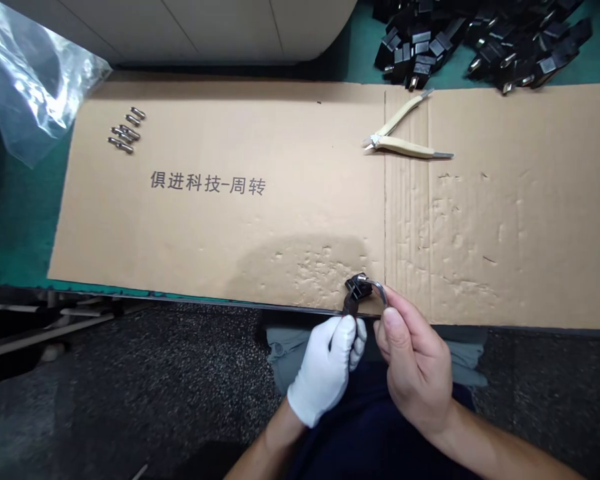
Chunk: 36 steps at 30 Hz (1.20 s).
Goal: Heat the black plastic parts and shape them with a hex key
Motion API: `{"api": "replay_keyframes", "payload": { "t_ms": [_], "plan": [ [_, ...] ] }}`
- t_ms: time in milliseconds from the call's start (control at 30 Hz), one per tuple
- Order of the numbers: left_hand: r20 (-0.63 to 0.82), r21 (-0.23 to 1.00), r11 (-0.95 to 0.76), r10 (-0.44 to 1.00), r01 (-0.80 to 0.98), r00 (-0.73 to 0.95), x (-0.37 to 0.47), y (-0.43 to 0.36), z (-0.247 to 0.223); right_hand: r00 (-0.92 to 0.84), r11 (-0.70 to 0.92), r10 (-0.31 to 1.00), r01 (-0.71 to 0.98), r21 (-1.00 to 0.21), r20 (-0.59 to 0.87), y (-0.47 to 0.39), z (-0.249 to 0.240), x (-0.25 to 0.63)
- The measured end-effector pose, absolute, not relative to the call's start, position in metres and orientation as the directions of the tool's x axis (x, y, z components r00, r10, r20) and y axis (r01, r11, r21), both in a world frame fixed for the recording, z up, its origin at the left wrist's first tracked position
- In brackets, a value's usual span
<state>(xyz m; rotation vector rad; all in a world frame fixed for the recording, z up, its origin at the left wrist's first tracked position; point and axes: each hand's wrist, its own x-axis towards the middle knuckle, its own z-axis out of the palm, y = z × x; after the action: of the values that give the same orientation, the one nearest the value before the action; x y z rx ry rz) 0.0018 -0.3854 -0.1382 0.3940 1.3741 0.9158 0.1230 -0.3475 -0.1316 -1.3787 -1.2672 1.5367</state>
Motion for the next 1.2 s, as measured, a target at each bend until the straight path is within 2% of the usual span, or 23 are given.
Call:
{"api": "replay_keyframes", "payload": {
  "t_ms": [200,333,600,800,900,1000,1200],
  "plan": [
    [-0.631,0.771,0.598,0.765,-0.219,-0.133,0.004,-0.388,-0.140,-0.149,-0.289,0.943,0.083,-0.954,-0.299,-0.356,-0.139,0.119],
    [-0.595,0.804,0.575,0.779,-0.152,-0.198,0.009,-0.391,-0.143,-0.111,-0.309,0.945,0.005,-0.951,-0.307,-0.362,-0.143,0.113],
    [-0.583,0.803,0.585,0.734,-0.110,-0.349,0.019,-0.391,-0.145,-0.062,-0.524,0.850,-0.207,-0.826,-0.523,-0.360,-0.129,0.099],
    [-0.517,0.837,0.547,0.769,-0.030,-0.376,0.024,-0.394,-0.148,-0.120,-0.659,0.745,-0.290,-0.694,-0.656,-0.344,-0.105,0.102],
    [-0.480,0.835,0.546,0.783,0.067,-0.395,0.025,-0.396,-0.149,-0.162,-0.685,0.727,-0.225,-0.693,-0.667,-0.336,-0.099,0.111],
    [-0.443,0.822,0.541,0.804,0.178,-0.397,0.025,-0.398,-0.148,-0.190,-0.661,0.742,-0.049,-0.749,-0.643,-0.327,-0.098,0.125],
    [-0.386,0.792,0.520,0.832,0.318,-0.399,0.024,-0.398,-0.145,-0.249,-0.461,0.790,0.363,-0.810,-0.561,-0.303,-0.096,0.147]
  ]
}}
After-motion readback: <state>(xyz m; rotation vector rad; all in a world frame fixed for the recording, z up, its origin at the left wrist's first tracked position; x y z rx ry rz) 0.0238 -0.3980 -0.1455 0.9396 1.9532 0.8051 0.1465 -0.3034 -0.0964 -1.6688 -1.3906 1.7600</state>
